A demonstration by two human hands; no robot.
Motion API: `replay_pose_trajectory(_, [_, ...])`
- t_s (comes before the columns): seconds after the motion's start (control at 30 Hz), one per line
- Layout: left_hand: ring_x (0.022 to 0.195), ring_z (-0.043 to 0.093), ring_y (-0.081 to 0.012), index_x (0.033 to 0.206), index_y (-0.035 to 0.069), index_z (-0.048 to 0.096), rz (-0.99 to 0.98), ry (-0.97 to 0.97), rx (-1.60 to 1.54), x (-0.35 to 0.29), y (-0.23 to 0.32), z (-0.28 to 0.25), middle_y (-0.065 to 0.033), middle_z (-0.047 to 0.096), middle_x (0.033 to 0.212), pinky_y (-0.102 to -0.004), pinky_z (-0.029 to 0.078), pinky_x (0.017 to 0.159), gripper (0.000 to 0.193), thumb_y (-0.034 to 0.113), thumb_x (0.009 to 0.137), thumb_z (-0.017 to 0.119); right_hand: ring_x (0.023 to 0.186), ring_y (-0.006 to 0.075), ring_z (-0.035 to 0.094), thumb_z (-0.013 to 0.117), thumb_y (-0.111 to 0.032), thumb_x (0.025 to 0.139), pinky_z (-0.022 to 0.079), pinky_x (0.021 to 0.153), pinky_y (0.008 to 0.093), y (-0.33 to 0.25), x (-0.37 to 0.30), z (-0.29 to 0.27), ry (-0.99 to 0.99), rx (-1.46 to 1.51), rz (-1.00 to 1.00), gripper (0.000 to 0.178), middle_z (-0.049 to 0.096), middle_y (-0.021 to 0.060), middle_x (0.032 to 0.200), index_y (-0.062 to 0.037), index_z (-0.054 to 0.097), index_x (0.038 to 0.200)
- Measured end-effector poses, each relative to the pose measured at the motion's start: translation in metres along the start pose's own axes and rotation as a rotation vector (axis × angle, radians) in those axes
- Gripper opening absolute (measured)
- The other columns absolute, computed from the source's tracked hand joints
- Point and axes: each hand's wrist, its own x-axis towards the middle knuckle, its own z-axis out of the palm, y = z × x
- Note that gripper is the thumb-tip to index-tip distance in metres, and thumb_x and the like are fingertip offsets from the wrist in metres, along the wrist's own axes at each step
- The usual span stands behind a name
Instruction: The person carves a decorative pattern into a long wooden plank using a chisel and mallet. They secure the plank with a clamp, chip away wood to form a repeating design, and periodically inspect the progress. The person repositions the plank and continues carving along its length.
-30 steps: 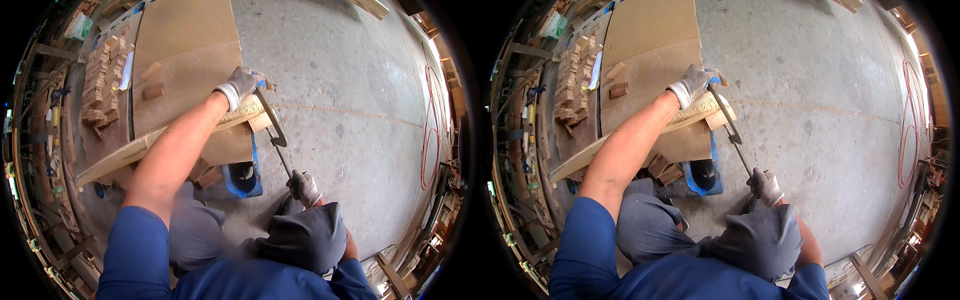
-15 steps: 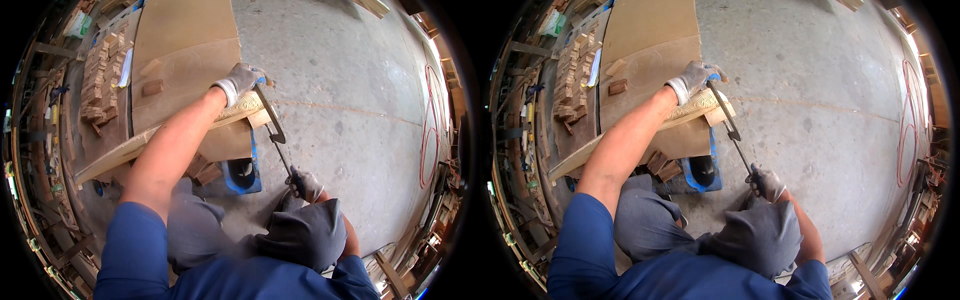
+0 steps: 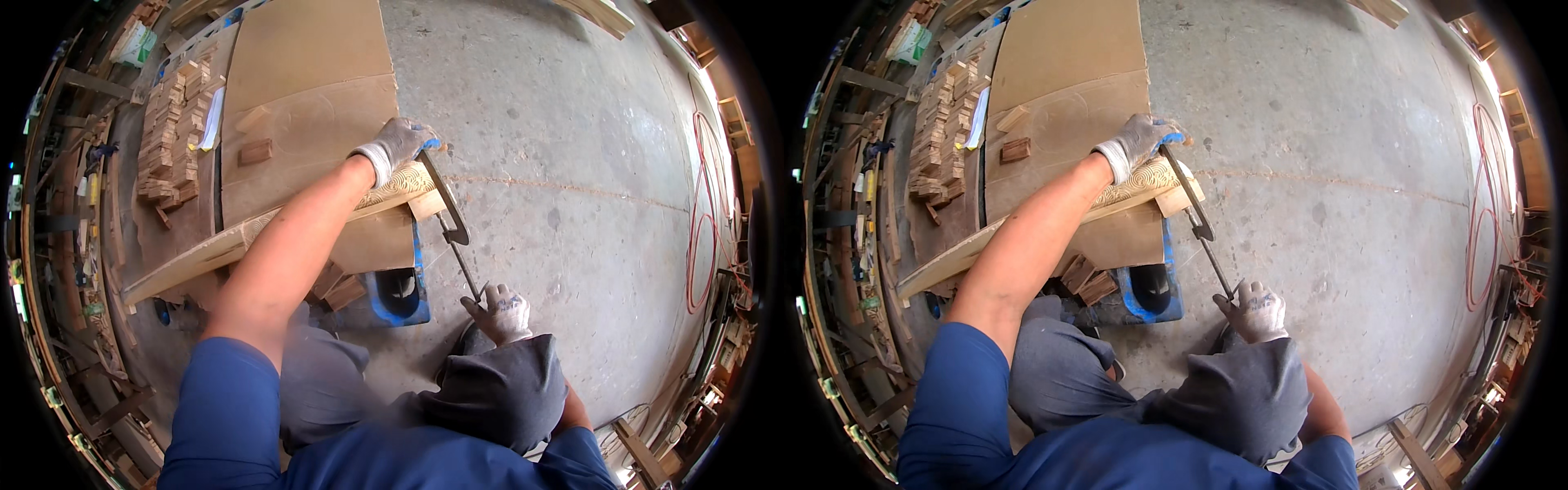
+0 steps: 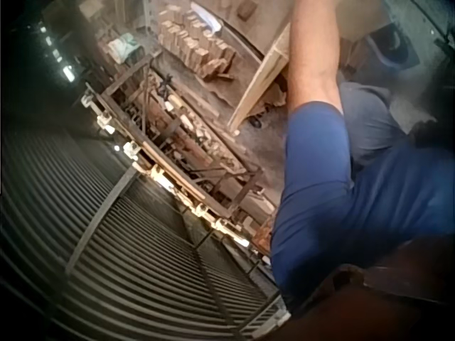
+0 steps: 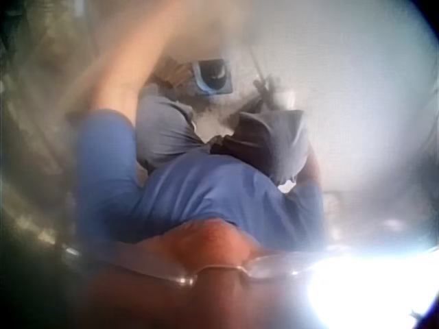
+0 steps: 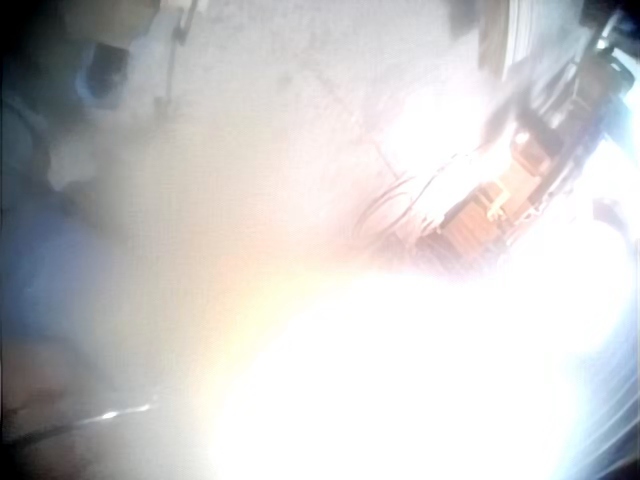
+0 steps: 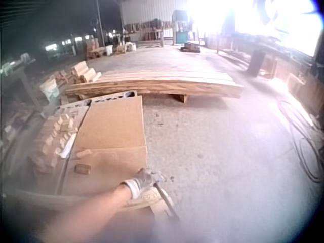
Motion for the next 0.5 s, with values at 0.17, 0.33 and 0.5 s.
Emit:
replay_pose_trajectory(0.17, [0.063, 0.05, -0.0105, 0.09, 0.011, 0.084, -0.091, 0.049, -0.005, 0.002, 0.0, 0.002, 0.0, 0.072, 0.077, -0.027, 0.043, 0.061, 0.022, 0.02, 0.085, 0.065, 0.079, 0.0363, 0.07, 0.065, -0.046, 0.095, 0.055, 0.067, 0.0501, -0.004, 0.012, -0.003, -0.078, -0.073, -0.052, 0.04, 0.069, 0.0139, 0.086, -0.0078, 0.067, 0.084])
replay_pose_trajectory(0.33, [0.056, 0.044, -0.0099, 0.089, 0.011, 0.085, -0.026, 0.087, 0.007, 0.002, -0.001, 0.008, 0.0014, 0.07, 0.074, -0.0287, 0.04, 0.056, 0.022, 0.018, 0.084, 0.064, 0.076, 0.0376, 0.07, 0.061, -0.039, 0.098, 0.054, 0.066, 0.0507, 0.001, 0.017, 0.004, -0.175, -0.065, -0.085, 0.035, 0.07, 0.0145, 0.086, -0.0065, 0.066, 0.085])
replay_pose_trajectory(0.5, [0.051, 0.042, -0.0093, 0.089, 0.01, 0.085, -0.007, 0.073, -0.052, 0.006, -0.009, 0.007, 0.0001, 0.07, 0.074, -0.0277, 0.037, 0.05, 0.023, 0.017, 0.084, 0.063, 0.076, 0.0402, 0.069, 0.06, -0.037, 0.099, 0.054, 0.068, 0.0527, 0.004, 0.016, 0.011, -0.113, -0.024, -0.099, 0.033, 0.07, 0.0169, 0.086, -0.0057, 0.065, 0.087])
